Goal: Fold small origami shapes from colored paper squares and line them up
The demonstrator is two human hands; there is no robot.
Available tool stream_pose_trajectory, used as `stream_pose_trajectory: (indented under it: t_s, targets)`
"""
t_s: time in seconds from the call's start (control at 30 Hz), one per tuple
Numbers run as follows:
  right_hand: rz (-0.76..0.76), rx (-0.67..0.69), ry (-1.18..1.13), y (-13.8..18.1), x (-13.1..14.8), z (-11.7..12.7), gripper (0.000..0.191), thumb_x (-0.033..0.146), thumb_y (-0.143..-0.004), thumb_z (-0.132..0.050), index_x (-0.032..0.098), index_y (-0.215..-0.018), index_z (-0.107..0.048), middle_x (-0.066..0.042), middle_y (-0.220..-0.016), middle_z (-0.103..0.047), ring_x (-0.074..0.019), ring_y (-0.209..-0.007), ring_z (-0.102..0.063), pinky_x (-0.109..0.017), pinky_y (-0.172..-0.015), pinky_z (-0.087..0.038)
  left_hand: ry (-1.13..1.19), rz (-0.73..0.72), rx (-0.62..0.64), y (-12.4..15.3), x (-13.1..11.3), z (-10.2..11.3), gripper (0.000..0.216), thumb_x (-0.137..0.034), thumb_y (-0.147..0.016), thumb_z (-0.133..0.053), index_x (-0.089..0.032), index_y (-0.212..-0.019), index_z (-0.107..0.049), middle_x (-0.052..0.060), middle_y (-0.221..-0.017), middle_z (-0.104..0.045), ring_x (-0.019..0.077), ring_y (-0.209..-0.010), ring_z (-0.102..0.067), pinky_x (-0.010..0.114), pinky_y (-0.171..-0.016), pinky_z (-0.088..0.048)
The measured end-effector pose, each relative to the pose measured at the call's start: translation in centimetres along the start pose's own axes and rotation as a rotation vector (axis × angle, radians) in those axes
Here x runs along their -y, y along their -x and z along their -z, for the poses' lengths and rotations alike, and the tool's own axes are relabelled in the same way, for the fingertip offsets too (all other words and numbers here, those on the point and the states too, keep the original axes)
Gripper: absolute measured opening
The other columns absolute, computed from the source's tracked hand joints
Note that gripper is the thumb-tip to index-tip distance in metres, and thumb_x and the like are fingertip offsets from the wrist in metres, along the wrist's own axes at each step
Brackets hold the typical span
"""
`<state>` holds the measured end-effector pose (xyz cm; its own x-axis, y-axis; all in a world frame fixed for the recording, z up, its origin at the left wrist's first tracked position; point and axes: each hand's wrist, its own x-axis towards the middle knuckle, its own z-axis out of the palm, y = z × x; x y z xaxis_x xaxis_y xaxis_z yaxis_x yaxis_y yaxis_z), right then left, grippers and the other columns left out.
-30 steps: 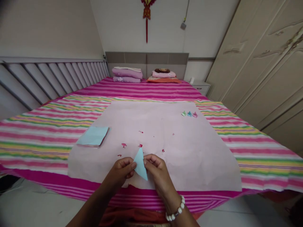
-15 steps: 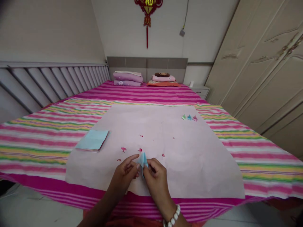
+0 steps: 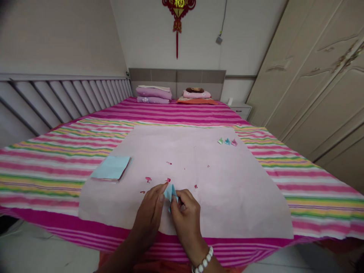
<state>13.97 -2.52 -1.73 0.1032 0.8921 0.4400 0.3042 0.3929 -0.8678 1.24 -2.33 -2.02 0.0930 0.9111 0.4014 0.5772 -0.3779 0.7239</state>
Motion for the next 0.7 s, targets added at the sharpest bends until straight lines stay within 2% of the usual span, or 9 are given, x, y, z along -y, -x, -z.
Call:
stream_pose_trajectory:
  t_s: [0.07, 0.13, 0.23, 0.3, 0.37, 0.53, 0.7]
  targets:
    - [0.005, 0.004, -0.001, 0.1, 0.1, -0.1, 0.015, 0.014, -0.083, -0.054, 0.02, -0.08, -0.068, -0.001, -0.069, -0.059, -0.0161, -0.062, -0.052, -0.027, -0.056, -0.041, -0.038, -0.032, -0.046, -0.1, 0.2, -0.2, 0.036, -0.023, -0.093, -0.039, -0.02, -0.125, -0.056, 0.012, -0.12, -0.058, 0.0255, -0.113, -0.051, 0.045, -0.097, -0.041]
    - [0.008, 0.012, 0.0, 0.2, 0.2, -0.2, 0.014, 0.015, -0.083, -0.054, 0.02, -0.079, -0.067, -0.001, -0.068, -0.058, -0.0159, -0.061, -0.051, -0.027, -0.055, -0.041, -0.056, -0.029, -0.163, -0.1, 0.2, -0.4, 0.036, -0.025, -0.088, -0.049, -0.021, -0.123, -0.056, 0.012, -0.115, -0.056, 0.0262, -0.108, -0.052, 0.044, -0.092, -0.044]
    - [0.014, 0.001, 0.009, 0.3, 0.2, -0.3, 0.013, 0.015, -0.083, -0.054, 0.019, -0.079, -0.066, -0.001, -0.067, -0.057, -0.0156, -0.06, -0.05, -0.027, -0.054, -0.04, -0.015, 0.037, -0.294, -0.2, -0.3, -0.5, 0.034, -0.027, -0.082, -0.059, -0.02, -0.116, -0.059, 0.007, -0.096, -0.055, 0.0207, -0.083, -0.056, 0.036, -0.075, -0.049]
    - [0.023, -0.016, 0.019, 0.2, 0.2, -0.3, 0.013, 0.015, -0.083, -0.054, 0.02, -0.079, -0.066, -0.001, -0.068, -0.057, -0.0156, -0.06, -0.051, -0.027, -0.055, -0.041, 0.07, 0.062, -0.266, -0.1, -0.8, -0.3, 0.024, -0.027, -0.084, -0.057, -0.02, -0.106, -0.062, 0.002, -0.079, -0.053, 0.0156, -0.065, -0.052, 0.029, -0.063, -0.047]
    - [0.04, -0.03, 0.035, 0.1, 0.3, -0.3, 0.013, 0.015, -0.084, -0.054, 0.02, -0.081, -0.066, -0.002, -0.07, -0.058, -0.0161, -0.062, -0.052, -0.027, -0.056, -0.042, 0.165, 0.058, -0.184, 0.0, -1.3, -0.2, 0.019, -0.028, -0.086, -0.053, -0.019, -0.101, -0.063, 0.0, -0.072, -0.053, 0.0145, -0.061, -0.053, 0.027, -0.06, -0.046]
    - [0.138, -0.052, 0.065, 0.1, 0.6, -0.2, 0.018, 0.01, -0.083, -0.05, 0.02, -0.084, -0.064, -0.005, -0.079, -0.061, -0.0185, -0.07, -0.055, -0.029, -0.059, -0.045, 0.152, 0.06, -0.034, 0.1, -1.8, 0.0, 0.034, -0.029, -0.083, -0.057, -0.015, -0.114, -0.058, 0.006, -0.081, -0.061, 0.0168, -0.066, -0.058, 0.028, -0.063, -0.049]
    - [0.173, -0.078, 0.054, 0.3, 0.9, -0.2, 0.017, 0.011, -0.086, -0.051, 0.021, -0.086, -0.065, -0.006, -0.082, -0.061, -0.0196, -0.075, -0.057, -0.032, -0.064, -0.047, 0.043, 0.038, 0.007, -0.1, -1.3, 0.1, 0.029, -0.022, -0.084, -0.05, -0.015, -0.107, -0.066, 0.01, -0.08, -0.068, 0.0199, -0.066, -0.062, 0.03, -0.063, -0.05]
